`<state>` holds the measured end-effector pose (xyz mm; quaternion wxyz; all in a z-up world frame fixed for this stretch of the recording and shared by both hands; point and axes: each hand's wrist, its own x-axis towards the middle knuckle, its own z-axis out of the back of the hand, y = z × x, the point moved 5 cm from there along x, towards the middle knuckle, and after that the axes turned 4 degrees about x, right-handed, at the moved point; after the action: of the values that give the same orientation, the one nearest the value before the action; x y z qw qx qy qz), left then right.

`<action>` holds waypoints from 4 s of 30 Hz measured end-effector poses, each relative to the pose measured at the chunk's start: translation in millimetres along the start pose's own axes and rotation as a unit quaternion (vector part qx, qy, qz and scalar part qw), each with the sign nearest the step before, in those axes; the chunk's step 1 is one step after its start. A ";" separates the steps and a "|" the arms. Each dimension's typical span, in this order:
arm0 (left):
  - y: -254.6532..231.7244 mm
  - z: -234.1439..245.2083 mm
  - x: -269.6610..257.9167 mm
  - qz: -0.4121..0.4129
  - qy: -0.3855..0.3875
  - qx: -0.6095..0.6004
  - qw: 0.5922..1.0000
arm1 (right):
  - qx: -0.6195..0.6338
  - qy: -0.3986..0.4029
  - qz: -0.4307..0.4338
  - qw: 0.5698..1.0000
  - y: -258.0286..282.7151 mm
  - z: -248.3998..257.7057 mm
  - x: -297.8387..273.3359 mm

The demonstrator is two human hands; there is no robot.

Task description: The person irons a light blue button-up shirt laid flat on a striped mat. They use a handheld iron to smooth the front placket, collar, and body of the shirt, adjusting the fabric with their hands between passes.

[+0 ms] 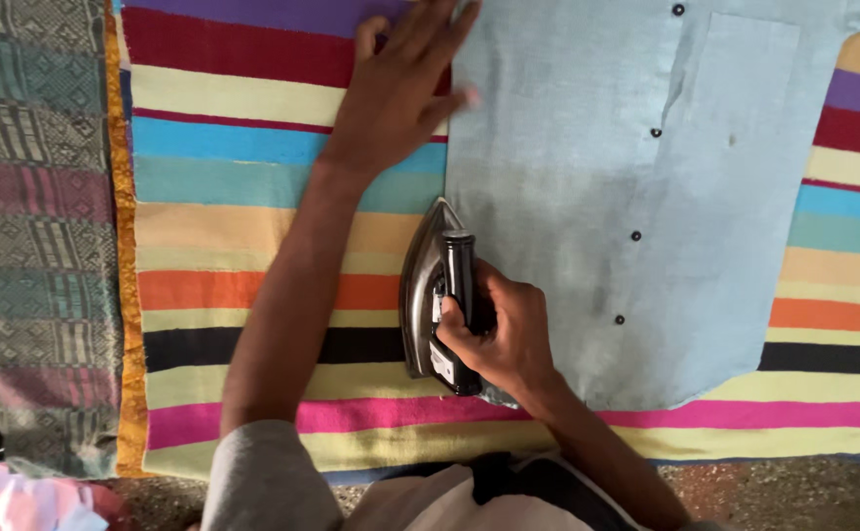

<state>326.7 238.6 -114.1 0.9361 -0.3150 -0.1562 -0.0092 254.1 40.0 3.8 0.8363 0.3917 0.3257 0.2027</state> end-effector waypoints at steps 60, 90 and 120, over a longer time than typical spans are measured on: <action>47.8 10.1 36.7 0.054 -0.161 -0.122 0.978 | -0.081 0.019 0.003 0.996 5.7 48.4 131.9; 56.3 16.3 35.5 0.076 -0.160 -0.221 0.959 | -0.057 -0.005 0.060 0.997 9.8 59.4 206.5; 84.7 -25.8 20.2 0.072 -0.191 -0.148 0.968 | -0.231 -0.135 0.052 0.962 12.0 46.7 189.4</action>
<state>363.1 292.8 -177.2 0.8302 -0.4561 -0.3059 0.0958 419.6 135.5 -37.4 0.9286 0.2279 0.1330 0.2608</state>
